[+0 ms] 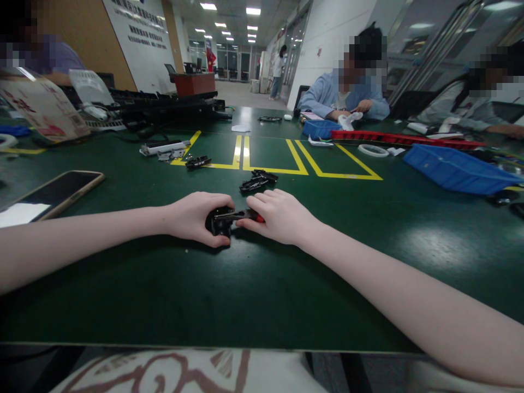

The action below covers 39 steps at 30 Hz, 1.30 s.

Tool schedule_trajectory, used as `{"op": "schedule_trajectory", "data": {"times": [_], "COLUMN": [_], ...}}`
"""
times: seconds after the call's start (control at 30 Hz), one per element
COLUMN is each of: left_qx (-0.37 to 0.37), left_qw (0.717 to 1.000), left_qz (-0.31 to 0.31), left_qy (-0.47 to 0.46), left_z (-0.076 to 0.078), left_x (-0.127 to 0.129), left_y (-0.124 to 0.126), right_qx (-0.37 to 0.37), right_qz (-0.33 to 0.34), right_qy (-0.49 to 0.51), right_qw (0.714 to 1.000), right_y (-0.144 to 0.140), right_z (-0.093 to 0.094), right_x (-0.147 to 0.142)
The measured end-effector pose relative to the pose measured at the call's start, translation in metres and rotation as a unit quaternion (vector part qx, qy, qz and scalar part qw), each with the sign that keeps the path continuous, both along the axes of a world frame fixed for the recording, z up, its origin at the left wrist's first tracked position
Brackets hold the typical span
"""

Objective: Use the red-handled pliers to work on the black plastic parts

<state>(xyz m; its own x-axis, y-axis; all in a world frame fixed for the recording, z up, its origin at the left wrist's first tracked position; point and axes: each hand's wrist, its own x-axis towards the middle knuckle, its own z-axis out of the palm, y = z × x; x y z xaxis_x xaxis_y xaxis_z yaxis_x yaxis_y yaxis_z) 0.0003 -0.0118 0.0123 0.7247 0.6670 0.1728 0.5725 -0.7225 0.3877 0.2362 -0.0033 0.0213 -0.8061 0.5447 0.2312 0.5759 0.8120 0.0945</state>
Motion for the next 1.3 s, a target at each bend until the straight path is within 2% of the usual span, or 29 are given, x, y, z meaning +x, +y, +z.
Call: {"op": "schedule_trajectory", "data": {"times": [0.2, 0.43, 1.03, 1.3], "left_qx": [-0.007, -0.002, 0.012, 0.002], "left_qw": [1.0, 1.0, 1.0, 1.0], "left_qz": [-0.006, -0.006, -0.004, -0.007], "left_qy": [-0.004, -0.016, 0.002, -0.001], "left_z": [0.001, 0.0, -0.001, 0.001], "left_x": [0.0, -0.001, 0.0, 0.0], "left_y": [-0.001, 0.0, 0.001, 0.0], "right_qx": [-0.014, 0.061, 0.108, 0.151], "right_qz": [-0.007, -0.005, 0.051, 0.051], "right_qy": [-0.014, -0.03, -0.038, -0.045], "right_qw": [1.0, 0.998, 0.992, 0.986], "right_y": [-0.002, -0.006, 0.009, 0.003], "right_z": [0.001, 0.001, 0.004, 0.006], "right_x": [-0.001, -0.004, 0.001, -0.001]}}
